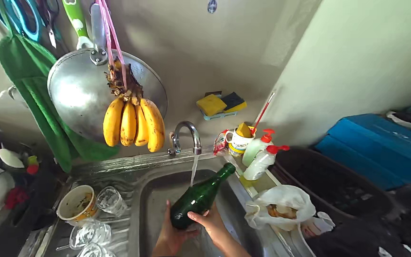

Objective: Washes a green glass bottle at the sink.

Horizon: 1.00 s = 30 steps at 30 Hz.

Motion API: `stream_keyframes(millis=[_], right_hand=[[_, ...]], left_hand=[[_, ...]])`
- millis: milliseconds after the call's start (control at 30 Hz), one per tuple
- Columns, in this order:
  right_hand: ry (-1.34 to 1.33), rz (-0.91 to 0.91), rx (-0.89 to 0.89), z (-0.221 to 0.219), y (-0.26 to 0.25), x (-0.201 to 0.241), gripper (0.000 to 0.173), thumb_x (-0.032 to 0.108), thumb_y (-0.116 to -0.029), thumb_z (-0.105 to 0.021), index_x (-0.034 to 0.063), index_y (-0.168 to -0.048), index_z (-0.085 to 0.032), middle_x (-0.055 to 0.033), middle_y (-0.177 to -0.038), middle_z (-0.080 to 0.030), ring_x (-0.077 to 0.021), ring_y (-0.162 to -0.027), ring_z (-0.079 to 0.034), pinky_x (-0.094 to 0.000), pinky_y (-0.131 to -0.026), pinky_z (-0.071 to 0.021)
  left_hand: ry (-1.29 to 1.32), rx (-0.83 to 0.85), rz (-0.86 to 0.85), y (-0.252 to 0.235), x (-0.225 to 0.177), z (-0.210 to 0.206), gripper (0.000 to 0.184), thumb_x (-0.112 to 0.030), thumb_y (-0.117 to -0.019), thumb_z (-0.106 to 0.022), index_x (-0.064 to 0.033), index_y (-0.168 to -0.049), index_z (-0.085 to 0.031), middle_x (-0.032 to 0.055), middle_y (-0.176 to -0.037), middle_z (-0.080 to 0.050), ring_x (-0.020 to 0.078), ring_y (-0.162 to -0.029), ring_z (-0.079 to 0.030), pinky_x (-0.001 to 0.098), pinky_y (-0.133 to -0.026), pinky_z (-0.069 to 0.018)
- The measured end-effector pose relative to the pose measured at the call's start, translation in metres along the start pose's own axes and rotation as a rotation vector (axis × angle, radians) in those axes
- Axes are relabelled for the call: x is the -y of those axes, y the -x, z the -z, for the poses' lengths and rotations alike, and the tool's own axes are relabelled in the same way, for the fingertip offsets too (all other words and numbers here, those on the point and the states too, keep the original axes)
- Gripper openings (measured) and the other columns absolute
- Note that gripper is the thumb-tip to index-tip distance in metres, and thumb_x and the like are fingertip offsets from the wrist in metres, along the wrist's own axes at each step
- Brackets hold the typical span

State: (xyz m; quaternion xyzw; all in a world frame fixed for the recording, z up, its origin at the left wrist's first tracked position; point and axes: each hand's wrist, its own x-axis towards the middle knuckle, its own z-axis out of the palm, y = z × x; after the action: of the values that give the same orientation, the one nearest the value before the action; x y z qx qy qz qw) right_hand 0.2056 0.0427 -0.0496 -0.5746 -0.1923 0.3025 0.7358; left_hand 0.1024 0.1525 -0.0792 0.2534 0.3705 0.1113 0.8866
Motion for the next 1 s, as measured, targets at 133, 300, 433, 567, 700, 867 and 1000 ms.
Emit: stream_keyframes(millis=[133,300,433,567,700,867,1000], right_hand=[[-0.084,-0.074,0.135,0.016,0.0,0.006,0.099,0.029,-0.0804,-0.083,0.0035,-0.154,-0.022,-0.0117,-0.139,-0.058,-0.0202,-0.125,-0.061,-0.0402,-0.104,-0.0545],[-0.375,-0.182,-0.386,0.055,-0.008,-0.001,0.046,0.038,-0.1091,-0.042,0.0096,-0.145,-0.044,-0.0132,-0.125,-0.065,-0.0262,-0.104,-0.069,-0.0451,-0.083,-0.0601],[-0.151,-0.45,-0.465,0.04,0.007,-0.035,0.031,0.032,-0.1087,-0.047,0.0047,-0.12,-0.057,-0.005,-0.084,-0.062,-0.0094,-0.062,-0.059,-0.0237,-0.055,-0.0511],[-0.11,-0.665,-0.433,0.017,0.022,-0.063,0.039,0.038,-0.1123,-0.033,0.0061,-0.105,-0.055,-0.0039,-0.07,-0.054,-0.0103,-0.052,-0.05,-0.0244,-0.048,-0.0452],[-0.221,-0.715,-0.428,0.019,0.023,-0.073,0.043,0.04,-0.1128,-0.029,0.0065,-0.104,-0.054,-0.0043,-0.072,-0.055,-0.0118,-0.055,-0.052,-0.0262,-0.052,-0.0478],[-0.269,-0.703,-0.395,0.014,0.018,-0.084,0.045,0.039,-0.1132,-0.027,0.0051,-0.103,-0.054,-0.0073,-0.072,-0.058,-0.0148,-0.056,-0.056,-0.028,-0.052,-0.0503],[-0.101,-0.689,-0.346,0.005,0.01,-0.074,0.047,0.041,-0.1132,-0.028,0.0028,-0.116,-0.056,-0.0106,-0.082,-0.06,-0.0199,-0.066,-0.06,-0.0339,-0.059,-0.0518]], left_hand=[[0.269,-0.095,-0.233,0.007,-0.007,0.012,0.054,-0.05,-0.1056,-0.044,-0.0087,-0.14,-0.05,0.0233,-0.122,-0.065,0.0374,-0.103,-0.069,0.0537,-0.081,-0.0601],[-0.464,-0.056,-0.654,0.017,-0.081,0.016,0.062,-0.028,-0.0837,-0.078,-0.0051,-0.138,-0.057,0.015,-0.128,-0.066,0.0266,-0.114,-0.066,0.0449,-0.093,-0.0595],[-0.674,-0.139,-0.879,0.014,-0.095,-0.042,0.064,-0.036,-0.0748,-0.089,-0.0113,-0.13,-0.066,0.0074,-0.121,-0.069,0.0183,-0.11,-0.068,0.041,-0.095,-0.0584],[-0.655,-0.106,-1.038,-0.005,-0.069,-0.081,0.038,-0.035,-0.0777,-0.087,-0.0067,-0.095,-0.068,0.0095,-0.118,-0.068,0.0182,-0.106,-0.066,0.0362,-0.089,-0.0571],[-1.04,-0.089,-1.135,-0.007,-0.069,-0.088,0.046,-0.054,-0.0832,-0.078,-0.0089,-0.087,-0.072,0.0089,-0.117,-0.071,0.0175,-0.105,-0.068,0.036,-0.09,-0.0578],[-1.13,0.161,-1.074,-0.006,-0.074,-0.087,0.043,-0.049,-0.0863,-0.078,-0.0143,-0.112,-0.076,0.0107,-0.135,-0.063,0.0204,-0.124,-0.062,0.0385,-0.103,-0.0541],[-0.666,0.264,-0.865,-0.006,-0.073,-0.084,0.079,-0.022,-0.0716,-0.092,-0.0056,-0.135,-0.047,0.0128,-0.125,-0.064,0.0199,-0.113,-0.066,0.0378,-0.097,-0.0587]])
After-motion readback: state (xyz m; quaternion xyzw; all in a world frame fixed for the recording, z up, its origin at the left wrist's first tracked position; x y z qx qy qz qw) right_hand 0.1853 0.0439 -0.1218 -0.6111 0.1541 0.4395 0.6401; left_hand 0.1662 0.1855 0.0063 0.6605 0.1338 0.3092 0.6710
